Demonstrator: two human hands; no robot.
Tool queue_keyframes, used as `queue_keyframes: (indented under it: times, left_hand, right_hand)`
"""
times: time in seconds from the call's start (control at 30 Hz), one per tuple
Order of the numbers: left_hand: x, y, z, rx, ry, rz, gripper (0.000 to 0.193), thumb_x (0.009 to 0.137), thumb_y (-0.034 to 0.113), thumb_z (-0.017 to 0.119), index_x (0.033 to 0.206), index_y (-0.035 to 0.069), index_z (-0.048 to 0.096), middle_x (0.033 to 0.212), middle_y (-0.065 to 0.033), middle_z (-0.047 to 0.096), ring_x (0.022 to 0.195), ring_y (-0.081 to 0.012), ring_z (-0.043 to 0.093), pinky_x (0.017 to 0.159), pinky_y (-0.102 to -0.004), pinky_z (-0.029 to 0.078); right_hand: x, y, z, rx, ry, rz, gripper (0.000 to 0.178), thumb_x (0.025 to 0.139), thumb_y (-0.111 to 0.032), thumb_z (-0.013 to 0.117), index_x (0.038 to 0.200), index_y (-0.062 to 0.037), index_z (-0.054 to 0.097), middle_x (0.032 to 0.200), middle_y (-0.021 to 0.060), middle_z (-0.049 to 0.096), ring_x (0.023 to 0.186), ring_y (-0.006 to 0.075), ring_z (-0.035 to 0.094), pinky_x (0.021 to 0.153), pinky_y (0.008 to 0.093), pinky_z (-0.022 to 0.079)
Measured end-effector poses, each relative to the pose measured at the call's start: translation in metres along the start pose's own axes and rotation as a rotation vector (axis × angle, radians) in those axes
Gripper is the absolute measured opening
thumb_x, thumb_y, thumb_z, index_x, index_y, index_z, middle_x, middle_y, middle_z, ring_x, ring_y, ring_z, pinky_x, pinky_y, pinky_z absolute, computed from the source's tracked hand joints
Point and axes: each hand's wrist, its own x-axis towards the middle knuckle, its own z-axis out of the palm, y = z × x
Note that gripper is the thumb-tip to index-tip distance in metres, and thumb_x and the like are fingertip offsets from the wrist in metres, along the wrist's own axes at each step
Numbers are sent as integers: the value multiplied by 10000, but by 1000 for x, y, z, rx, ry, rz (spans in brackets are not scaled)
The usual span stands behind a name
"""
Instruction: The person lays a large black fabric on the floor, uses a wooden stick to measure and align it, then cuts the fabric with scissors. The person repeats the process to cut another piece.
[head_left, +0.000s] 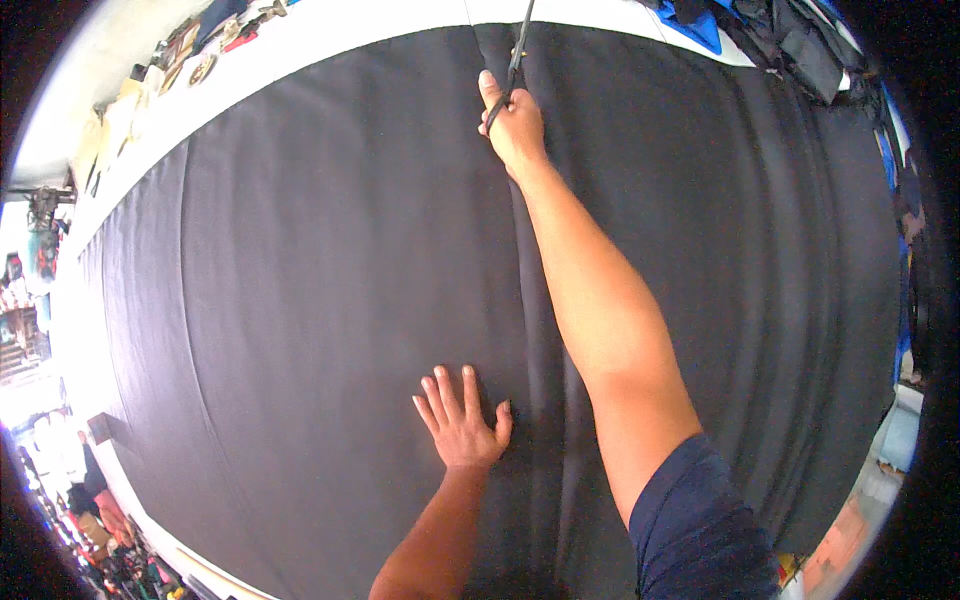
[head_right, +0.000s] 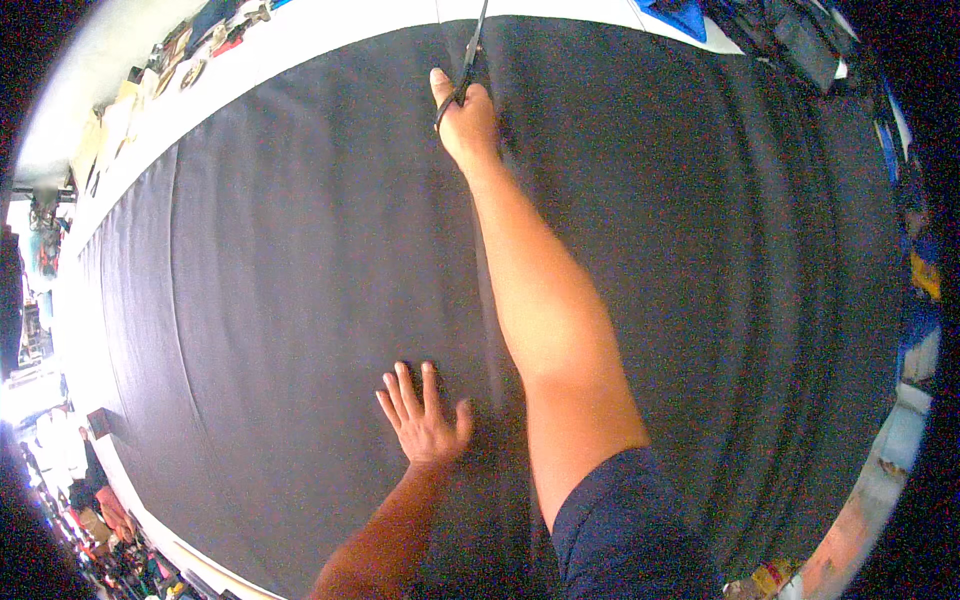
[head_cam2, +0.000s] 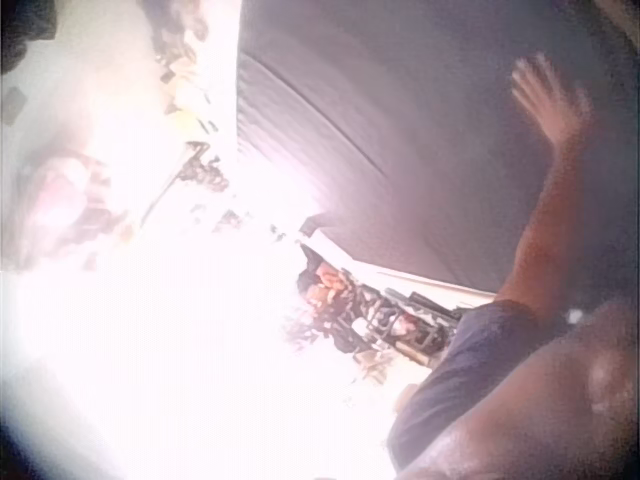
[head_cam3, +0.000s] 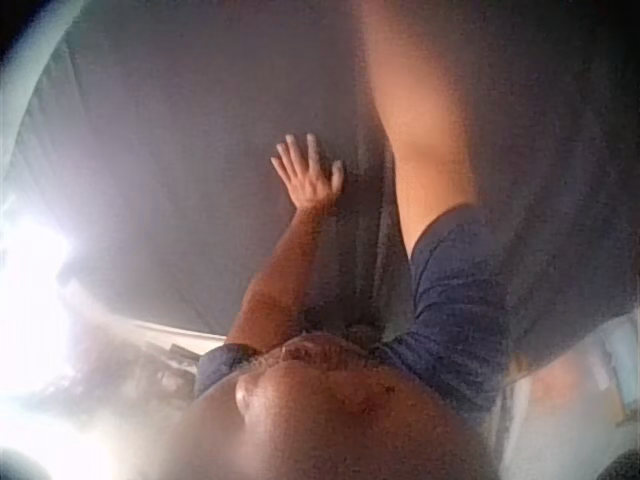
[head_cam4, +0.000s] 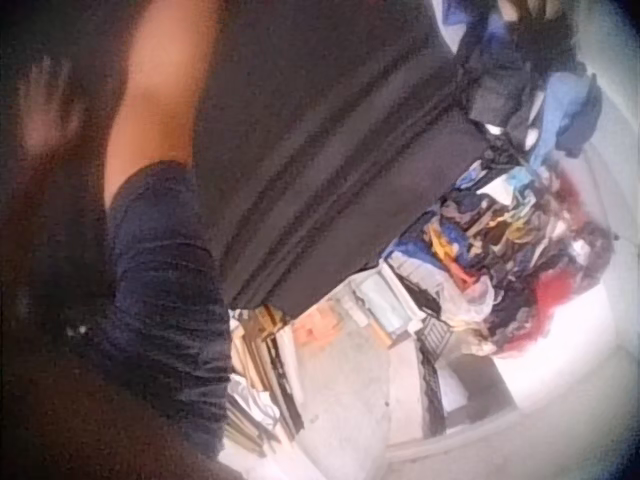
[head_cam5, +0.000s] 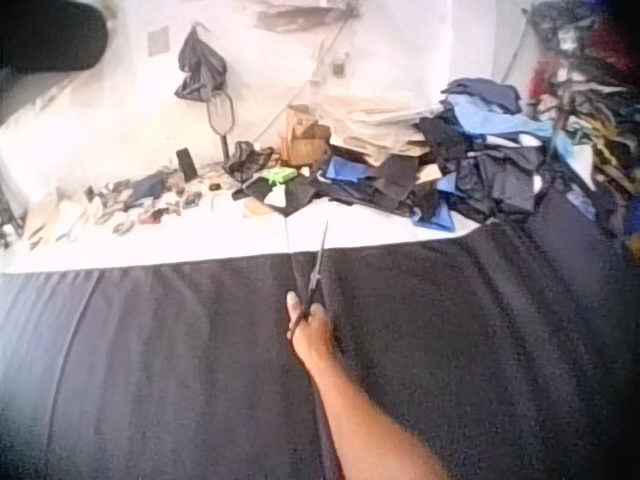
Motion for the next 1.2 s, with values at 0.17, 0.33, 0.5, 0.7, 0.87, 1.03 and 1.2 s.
queue_keyframes:
  times: [0.17, 0.33, 0.5, 0.7, 0.87, 1.03, 1.2]
  left_hand:
    - [-10, -18, -9, 4, -20, -74, 783, 852, 475, 640, 1500, 105, 403, 1588, -267, 249, 1479, -488, 179, 1195, -630, 96]
    - [-1, -2, -7, -87, 33, -15, 785, 889, 518, 601, 1535, 139, 365, 1604, -246, 234, 1494, -454, 173, 1200, -617, 106]
    - [-6, -8, -3, -55, 83, -19, 791, 880, 496, 606, 1537, 134, 357, 1600, -243, 244, 1491, -452, 185, 1204, -611, 109]
    - [-1, -3, 1, -48, 227, 39, 776, 868, 462, 631, 1518, 113, 389, 1582, -256, 279, 1481, -452, 217, 1202, -605, 126]
    - [-5, -2, 12, 8, 298, 96, 823, 862, 563, 638, 1507, 107, 407, 1579, -252, 292, 1476, -453, 227, 1201, -607, 125]
    - [-32, -21, -25, -67, 216, 160, 776, 916, 612, 571, 1466, 77, 451, 1574, -239, 314, 1484, -419, 231, 1213, -547, 151]
    - [-183, -29, -49, -324, 321, 290, 489, 953, 309, 638, 1346, 33, 546, 1491, -234, 444, 1391, -411, 390, 1150, -501, 324]
  right_hand:
    - [-209, 10, -82, 65, -16, 178, 366, 955, -254, 608, 1212, 7, 594, 1127, 151, 610, 974, 233, 631, 859, 369, 559]
    - [-501, 72, -288, -749, 316, 90, 453, 1027, -227, 563, 1315, 91, 419, 1328, 247, 516, 1258, 315, 518, 1044, 428, 447]
    - [-660, 91, -329, -1306, 475, 229, 657, 964, -429, 644, 1297, 100, 442, 1147, 282, 608, 1016, 412, 634, 862, 498, 530]
    - [-666, 131, -324, -1337, 649, -1, 660, 924, -432, 695, 1221, 126, 506, 1097, 282, 624, 958, 433, 632, 823, 509, 525]
    - [-659, 116, -327, -1211, 660, 49, 755, 889, -582, 648, 1192, 102, 550, 1192, 304, 604, 1079, 500, 577, 961, 552, 446]
    - [-675, 114, -331, -1181, 644, -91, 638, 827, -312, 777, 1242, 86, 499, 1237, 296, 583, 1163, 485, 543, 1001, 557, 405]
    - [-681, 107, -321, -1101, 672, 16, 643, 845, -329, 766, 1283, 42, 477, 1357, 255, 523, 1299, 419, 459, 1078, 549, 332]
